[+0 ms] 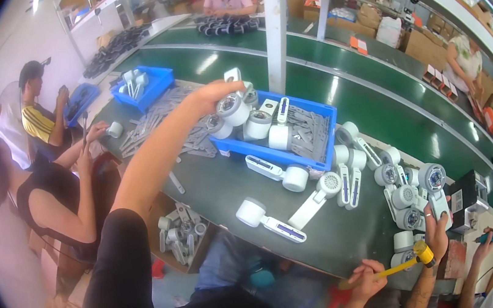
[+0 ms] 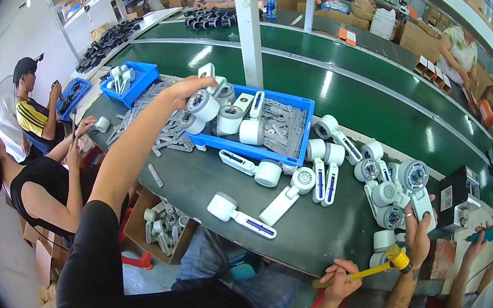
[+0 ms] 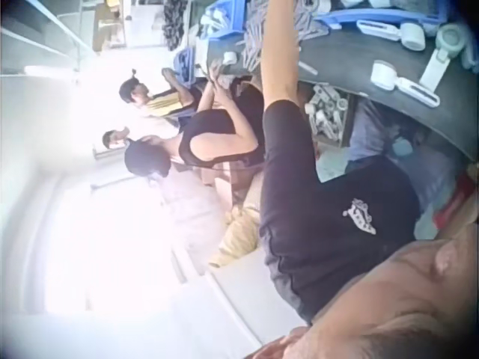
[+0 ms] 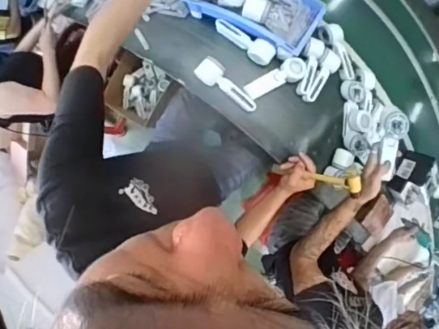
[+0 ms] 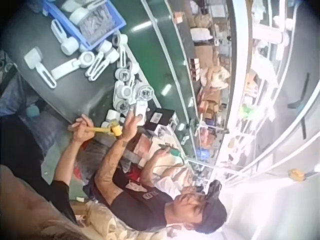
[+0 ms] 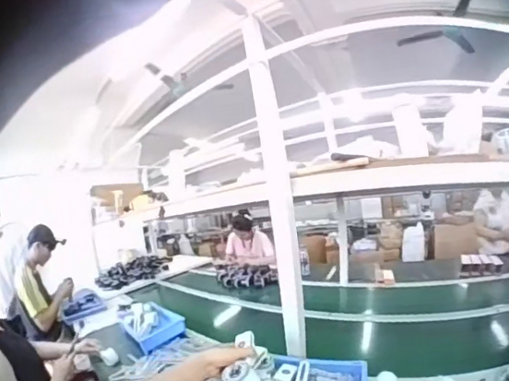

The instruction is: Assembling the plastic housing and components of small portable fans using a hammer and manual dexterity on a factory assembly line.

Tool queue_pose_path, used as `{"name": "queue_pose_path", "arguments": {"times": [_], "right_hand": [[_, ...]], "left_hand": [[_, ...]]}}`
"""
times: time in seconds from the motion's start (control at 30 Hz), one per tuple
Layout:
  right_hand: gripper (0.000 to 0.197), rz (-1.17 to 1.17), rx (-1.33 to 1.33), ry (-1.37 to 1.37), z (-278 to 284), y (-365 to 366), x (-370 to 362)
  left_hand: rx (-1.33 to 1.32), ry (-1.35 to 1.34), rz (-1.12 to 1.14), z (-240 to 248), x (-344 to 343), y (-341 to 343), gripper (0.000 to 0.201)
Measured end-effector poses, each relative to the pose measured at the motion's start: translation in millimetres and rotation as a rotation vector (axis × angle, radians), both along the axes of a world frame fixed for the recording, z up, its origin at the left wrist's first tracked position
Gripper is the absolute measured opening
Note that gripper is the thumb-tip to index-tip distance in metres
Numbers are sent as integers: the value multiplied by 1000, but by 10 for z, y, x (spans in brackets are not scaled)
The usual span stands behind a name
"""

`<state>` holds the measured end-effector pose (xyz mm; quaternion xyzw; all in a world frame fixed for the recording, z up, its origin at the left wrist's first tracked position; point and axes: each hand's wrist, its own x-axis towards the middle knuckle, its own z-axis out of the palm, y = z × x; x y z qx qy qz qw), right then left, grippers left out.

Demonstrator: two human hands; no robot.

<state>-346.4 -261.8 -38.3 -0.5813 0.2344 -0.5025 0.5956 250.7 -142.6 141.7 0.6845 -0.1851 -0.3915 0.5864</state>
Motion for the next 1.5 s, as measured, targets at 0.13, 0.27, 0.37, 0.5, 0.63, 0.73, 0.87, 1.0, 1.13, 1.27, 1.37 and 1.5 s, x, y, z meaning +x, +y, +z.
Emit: {"name": "queue_pose_path", "arguments": {"times": [0.13, 0.27, 0.37, 0.5, 0.63, 0.73, 0.87, 1.0, 1.13, 1.27, 1.37, 1.5], "right_hand": [[22, -20, -12, 32, -33, 12, -29], [21, -27, 29, 50, -35, -1, -36], [20, -32, -19, 61, -43, -17, -19], [19, -39, -17, 72, -33, -30, -41], [19, -15, -28, 98, 2, -35, -40], [16, 6, 19, 59, 57, -3, -34], [16, -25, 30, 69, 65, 39, -38], [17, -10, 75, 88, 37, 57, 62], [23, 2, 52, 111, -43, -64, -23], [23, -48, -1, 173, -68, -109, -184], [21, -3, -7, 154, -138, -134, -125], [23, -51, -12, 243, -16, -128, -237]], "left_hand": [[-37, 201, -30, -57, -16, -146, 36], [-86, 165, 69, -90, -178, -420, 39], [-48, -116, 44, -120, -227, -524, 30], [-142, -238, 135, 42, -366, -586, 23], [-325, -290, -43, 425, -786, -692, 32], [107, -557, -97, 357, -1127, -1156, 128], [508, -732, -113, -6, -1459, -1807, 130], [679, -844, -85, -257, -1339, -1869, 120], [326, -1172, -55, -55, -1193, -1467, 119], [-242, -1348, 147, 272, -888, -77, 54], [85, -1284, 311, 157, -790, 1289, 38], [276, -1157, -113, -749, -704, 2281, 28]]}}
